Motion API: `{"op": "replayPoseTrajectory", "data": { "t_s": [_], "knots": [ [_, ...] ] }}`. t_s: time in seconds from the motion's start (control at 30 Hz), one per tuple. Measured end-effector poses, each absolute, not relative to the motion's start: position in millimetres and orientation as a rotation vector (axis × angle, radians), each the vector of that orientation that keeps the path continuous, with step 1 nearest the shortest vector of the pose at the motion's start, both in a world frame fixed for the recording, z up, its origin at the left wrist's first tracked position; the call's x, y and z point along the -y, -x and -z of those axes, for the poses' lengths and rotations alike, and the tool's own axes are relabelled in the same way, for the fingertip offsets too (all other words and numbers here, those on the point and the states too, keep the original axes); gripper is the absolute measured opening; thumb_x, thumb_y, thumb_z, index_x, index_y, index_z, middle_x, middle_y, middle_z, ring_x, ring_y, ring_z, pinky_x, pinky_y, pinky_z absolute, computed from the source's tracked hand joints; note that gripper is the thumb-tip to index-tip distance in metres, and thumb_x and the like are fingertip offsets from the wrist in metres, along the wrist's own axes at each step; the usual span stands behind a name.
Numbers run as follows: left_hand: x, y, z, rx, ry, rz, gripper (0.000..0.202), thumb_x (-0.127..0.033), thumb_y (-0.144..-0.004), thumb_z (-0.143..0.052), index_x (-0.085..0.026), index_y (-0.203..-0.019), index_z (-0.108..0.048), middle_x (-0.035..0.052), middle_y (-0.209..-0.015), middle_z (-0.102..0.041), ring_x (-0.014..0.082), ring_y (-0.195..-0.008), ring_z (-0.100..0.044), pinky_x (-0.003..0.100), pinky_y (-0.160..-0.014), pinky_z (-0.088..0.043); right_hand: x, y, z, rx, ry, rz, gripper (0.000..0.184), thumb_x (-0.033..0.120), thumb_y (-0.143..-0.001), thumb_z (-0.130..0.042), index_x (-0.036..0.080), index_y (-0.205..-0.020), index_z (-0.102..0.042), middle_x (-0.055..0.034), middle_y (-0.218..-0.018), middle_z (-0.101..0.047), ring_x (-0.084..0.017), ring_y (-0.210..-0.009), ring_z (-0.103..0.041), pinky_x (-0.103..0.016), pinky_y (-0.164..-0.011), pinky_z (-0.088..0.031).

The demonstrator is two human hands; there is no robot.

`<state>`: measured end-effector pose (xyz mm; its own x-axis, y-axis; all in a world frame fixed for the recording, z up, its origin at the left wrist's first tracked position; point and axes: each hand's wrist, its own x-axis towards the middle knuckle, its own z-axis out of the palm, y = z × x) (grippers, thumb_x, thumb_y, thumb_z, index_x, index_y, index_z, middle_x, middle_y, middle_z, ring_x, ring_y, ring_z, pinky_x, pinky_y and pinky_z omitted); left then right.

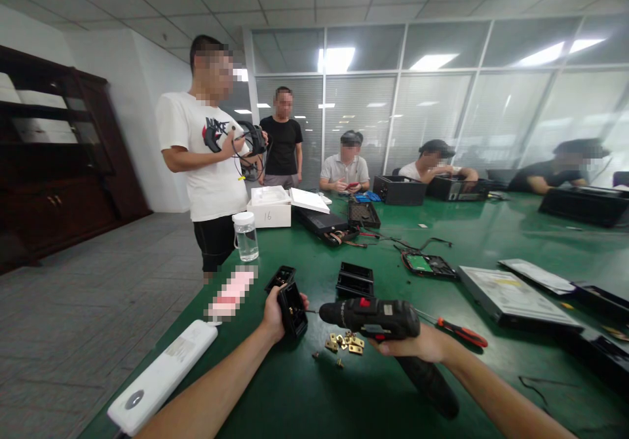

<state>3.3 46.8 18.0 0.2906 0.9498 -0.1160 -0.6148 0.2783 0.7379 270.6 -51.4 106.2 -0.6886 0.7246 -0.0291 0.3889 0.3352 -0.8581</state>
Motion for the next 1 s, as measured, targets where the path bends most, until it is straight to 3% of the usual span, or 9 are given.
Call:
{"op": "replayPoseTrajectory", "data": {
  "t_s": [0.43, 0.67, 1.0],
  "knots": [
    [-45.7, -2.8, -19.1, -0.632, -0.647, -1.144, 0.043, -0.04, -0.067, -0.036, -0.003, -0.07, -0.058, 0.0152, -0.067, -0.06, 0.0225, -0.064, -0.057, 0.034, -0.062, -0.041, 47.8, -272.8, -100.2, 2.265, 1.056, -1.271, 0.021, 0.033, -0.071, -0.046, 0.019, -0.085, -0.053, -0.0052, -0.081, -0.051, -0.015, -0.078, -0.048, -0.021, -0.071, -0.039],
    [-46.6, -2.3, -17.2, -0.617, -0.663, -1.137, 0.044, -0.041, -0.067, -0.037, -0.003, -0.07, -0.058, 0.0153, -0.068, -0.06, 0.0227, -0.065, -0.057, 0.034, -0.063, -0.041, 40.0, -277.5, -84.7, 2.272, 1.07, -1.248, 0.028, 0.036, -0.069, -0.048, 0.011, -0.083, -0.05, -0.0028, -0.077, -0.05, -0.012, -0.073, -0.046, -0.022, -0.069, -0.04],
    [-43.5, -4.3, -23.5, -0.636, -0.6, -1.155, 0.041, -0.038, -0.067, -0.036, -0.004, -0.068, -0.058, 0.0143, -0.065, -0.06, 0.0224, -0.063, -0.056, 0.034, -0.062, -0.041, 43.7, -276.0, -91.9, 2.245, 1.044, -1.279, 0.025, 0.034, -0.069, -0.049, 0.016, -0.087, -0.051, -0.0027, -0.079, -0.051, -0.013, -0.074, -0.047, -0.021, -0.068, -0.039]
  ]
}}
